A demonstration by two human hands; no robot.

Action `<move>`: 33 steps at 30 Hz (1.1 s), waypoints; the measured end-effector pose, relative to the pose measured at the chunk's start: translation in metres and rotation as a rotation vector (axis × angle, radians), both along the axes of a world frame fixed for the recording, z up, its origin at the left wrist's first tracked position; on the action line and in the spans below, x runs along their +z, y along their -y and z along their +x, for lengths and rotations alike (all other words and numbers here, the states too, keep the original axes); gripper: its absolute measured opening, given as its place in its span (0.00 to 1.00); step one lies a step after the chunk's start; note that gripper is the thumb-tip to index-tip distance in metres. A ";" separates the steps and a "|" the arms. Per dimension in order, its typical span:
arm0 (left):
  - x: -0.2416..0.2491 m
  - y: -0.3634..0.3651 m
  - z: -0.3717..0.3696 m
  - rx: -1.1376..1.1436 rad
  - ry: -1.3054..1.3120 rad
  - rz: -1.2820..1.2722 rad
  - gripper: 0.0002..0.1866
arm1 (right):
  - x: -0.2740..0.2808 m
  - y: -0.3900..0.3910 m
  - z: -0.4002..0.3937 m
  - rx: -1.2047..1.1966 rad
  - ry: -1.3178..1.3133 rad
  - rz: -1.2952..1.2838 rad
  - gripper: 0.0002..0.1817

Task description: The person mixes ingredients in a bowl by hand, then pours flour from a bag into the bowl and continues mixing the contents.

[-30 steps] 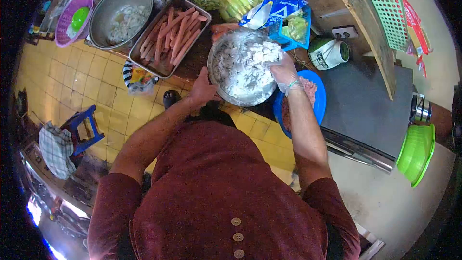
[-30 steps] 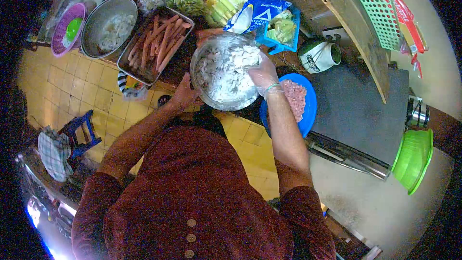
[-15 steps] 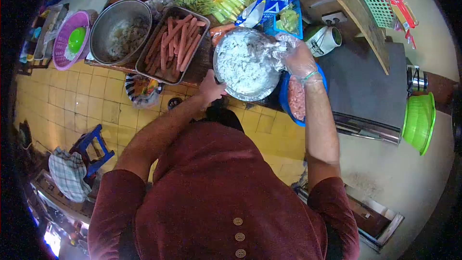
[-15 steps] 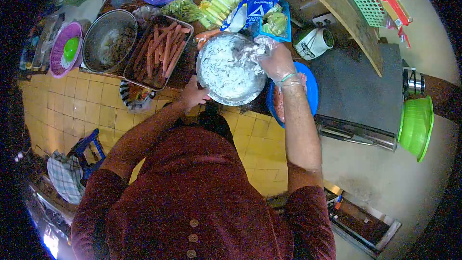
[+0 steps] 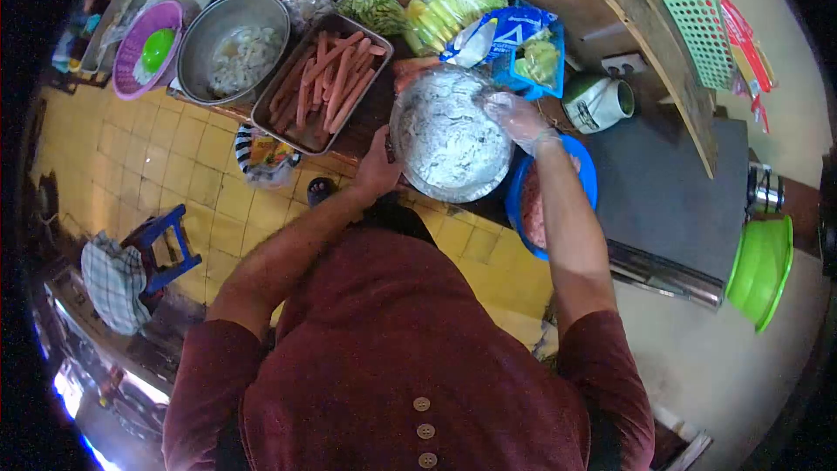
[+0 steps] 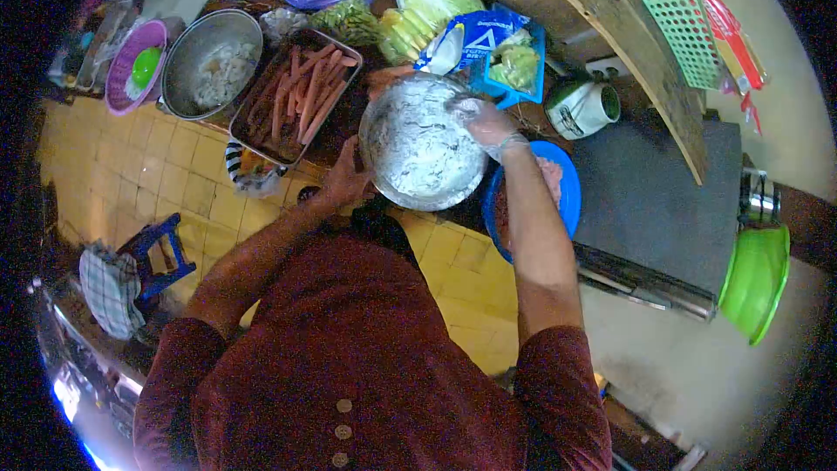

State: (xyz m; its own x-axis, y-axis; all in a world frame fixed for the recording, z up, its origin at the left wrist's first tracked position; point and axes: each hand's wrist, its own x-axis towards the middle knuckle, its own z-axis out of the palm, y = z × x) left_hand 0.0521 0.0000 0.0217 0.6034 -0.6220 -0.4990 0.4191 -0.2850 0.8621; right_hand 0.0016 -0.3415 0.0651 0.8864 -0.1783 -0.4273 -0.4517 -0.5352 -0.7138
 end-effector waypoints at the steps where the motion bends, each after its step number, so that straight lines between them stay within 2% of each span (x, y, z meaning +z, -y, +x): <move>1: -0.042 0.001 -0.006 -0.014 0.441 0.036 0.40 | -0.009 -0.010 0.009 -0.028 0.029 0.034 0.25; 2: -0.036 0.000 -0.007 0.005 0.441 0.061 0.40 | -0.018 -0.023 0.018 -0.053 0.052 0.071 0.31; 3: -0.021 0.000 -0.008 0.047 0.154 -0.057 0.39 | -0.039 -0.020 0.030 0.024 0.132 -0.124 0.39; 4: -0.012 0.003 -0.010 0.096 -0.130 -0.181 0.38 | 0.001 -0.050 0.041 -0.002 -0.015 -0.036 0.46; 6: -0.013 0.007 -0.018 0.171 -0.094 -0.225 0.40 | -0.024 -0.059 0.041 -0.109 -0.107 0.136 0.53; 7: -0.014 0.010 -0.019 0.223 -0.047 -0.295 0.42 | -0.084 -0.027 0.045 0.147 -0.014 0.022 0.60; 8: -0.016 0.012 -0.020 0.232 -0.050 -0.283 0.42 | -0.077 -0.033 0.045 0.156 -0.019 0.033 0.60; 10: -0.012 0.015 -0.029 0.265 -0.111 -0.300 0.41 | -0.046 -0.061 0.042 0.101 -0.221 0.121 0.64; 11: 0.032 0.016 -0.026 0.274 -0.254 -0.165 0.40 | -0.058 -0.064 0.041 0.163 -0.221 0.073 0.66; 12: 0.029 0.016 -0.029 0.273 -0.252 -0.164 0.40 | -0.059 -0.068 0.039 0.163 -0.219 0.075 0.66; 14: 0.021 0.014 -0.032 0.253 -0.184 -0.214 0.39 | -0.050 -0.072 0.038 -0.028 -0.299 -0.072 0.57; 15: 0.017 0.015 -0.032 0.246 -0.170 -0.221 0.39 | -0.040 -0.070 0.036 -0.035 -0.284 -0.076 0.57; 17: 0.008 0.014 -0.034 0.258 -0.162 -0.207 0.37 | -0.019 -0.064 0.022 0.067 0.111 0.061 0.46; 18: 0.003 0.014 -0.035 0.254 -0.161 -0.212 0.37 | -0.023 -0.052 0.020 0.065 0.113 0.056 0.46; 20: -0.004 0.013 -0.038 0.273 -0.142 -0.288 0.36 | -0.030 -0.029 0.014 0.185 0.309 0.206 0.38; 21: 0.000 0.013 -0.038 0.264 -0.141 -0.294 0.36 | 0.023 -0.044 0.022 0.271 0.354 0.104 0.36; 24: 0.011 0.014 -0.035 0.245 -0.158 -0.233 0.35 | 0.089 -0.060 0.015 0.170 0.256 0.058 0.33; 25: 0.005 0.015 -0.034 0.247 -0.164 -0.231 0.35 | 0.126 -0.070 0.017 0.249 0.184 -0.065 0.28; 26: 0.001 0.015 -0.034 0.251 -0.172 -0.226 0.35 | 0.141 -0.074 0.020 0.247 0.182 -0.072 0.28; 28: 0.012 0.014 -0.032 0.241 -0.193 -0.200 0.35 | 0.158 -0.076 0.022 0.202 -0.122 -0.105 0.28; 29: 0.016 0.013 -0.032 0.234 -0.211 -0.168 0.35 | 0.153 -0.075 0.016 0.179 -0.012 -0.016 0.24; 30: 0.013 0.012 -0.031 0.233 -0.215 -0.174 0.35 | 0.151 -0.072 0.014 0.179 -0.015 -0.022 0.24; 32: 0.004 0.012 -0.031 0.231 -0.218 -0.190 0.36 | 0.148 -0.067 0.011 0.241 0.153 -0.318 0.22; 33: -0.006 0.012 -0.032 0.232 -0.221 -0.197 0.36 | 0.143 -0.067 0.012 0.257 0.275 -0.298 0.18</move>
State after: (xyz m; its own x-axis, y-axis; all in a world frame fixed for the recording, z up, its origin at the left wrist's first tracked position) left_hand 0.0205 -0.0123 0.0161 0.6308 -0.5781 -0.5176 0.6353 0.0016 0.7723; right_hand 0.0133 -0.2744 0.2084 0.9907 -0.0182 -0.1345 -0.0944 -0.8045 -0.5864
